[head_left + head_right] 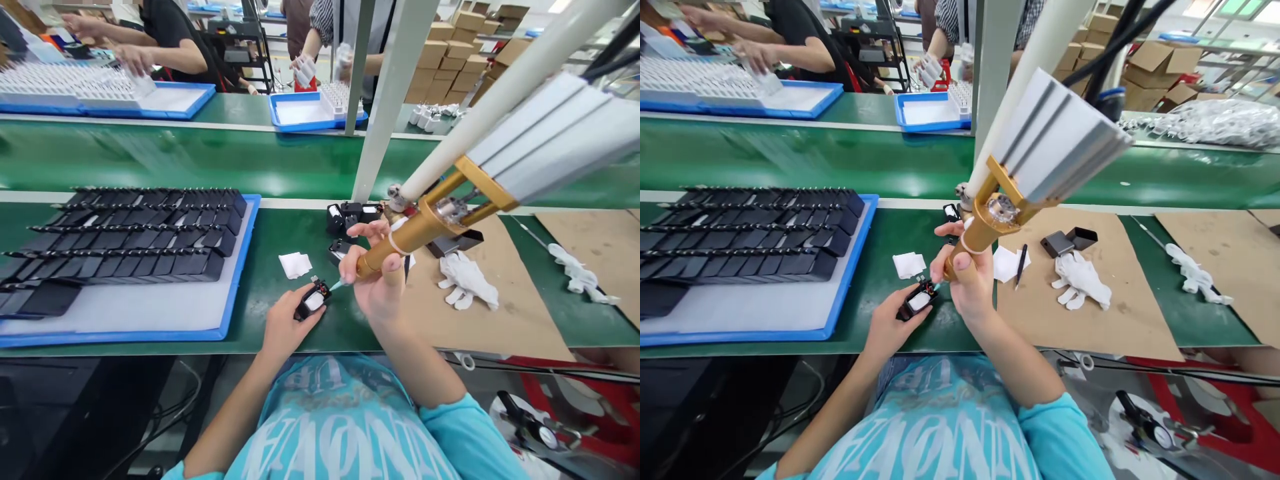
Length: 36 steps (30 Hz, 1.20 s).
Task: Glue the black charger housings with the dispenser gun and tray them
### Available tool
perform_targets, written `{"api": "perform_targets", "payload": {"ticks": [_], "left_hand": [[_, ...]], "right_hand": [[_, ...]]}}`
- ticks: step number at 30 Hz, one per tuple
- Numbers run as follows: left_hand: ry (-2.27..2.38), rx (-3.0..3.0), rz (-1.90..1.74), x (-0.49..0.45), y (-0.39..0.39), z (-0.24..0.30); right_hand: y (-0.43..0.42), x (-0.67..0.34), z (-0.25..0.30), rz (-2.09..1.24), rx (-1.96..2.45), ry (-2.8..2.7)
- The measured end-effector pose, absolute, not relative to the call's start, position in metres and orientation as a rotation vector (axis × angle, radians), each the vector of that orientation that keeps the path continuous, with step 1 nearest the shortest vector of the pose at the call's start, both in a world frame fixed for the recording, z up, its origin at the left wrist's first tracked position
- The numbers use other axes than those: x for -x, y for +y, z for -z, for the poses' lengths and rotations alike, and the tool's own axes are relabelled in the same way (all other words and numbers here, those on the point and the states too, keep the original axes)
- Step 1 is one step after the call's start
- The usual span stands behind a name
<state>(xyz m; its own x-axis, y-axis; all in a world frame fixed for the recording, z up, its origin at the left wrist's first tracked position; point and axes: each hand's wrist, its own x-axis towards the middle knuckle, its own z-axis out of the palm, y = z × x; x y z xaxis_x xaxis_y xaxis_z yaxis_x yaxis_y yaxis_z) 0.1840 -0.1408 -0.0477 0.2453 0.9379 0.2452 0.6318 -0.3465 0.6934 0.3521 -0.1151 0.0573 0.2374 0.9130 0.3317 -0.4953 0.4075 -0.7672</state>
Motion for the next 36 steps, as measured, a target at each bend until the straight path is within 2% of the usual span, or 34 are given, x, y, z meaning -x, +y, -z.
{"api": "perform_targets", "payload": {"ticks": [11,28,36], "left_hand": [[1.339,-2.069,-1.009,-0.188,-0.143,0.028],[1.368,-2.021,-0.999,-0.201,-0.141,0.03],[1.22,-2.096,-1.245,-0.211,-0.138,0.029]], "right_hand": [[-0.118,-0.349,-0.054,-1.003,0.627,-0.856],[-0.122,-0.333,-0.06,-1.036,0.542,-0.831],[-0.121,-0.33,-0.059,-1.064,0.422,-0.868]]}}
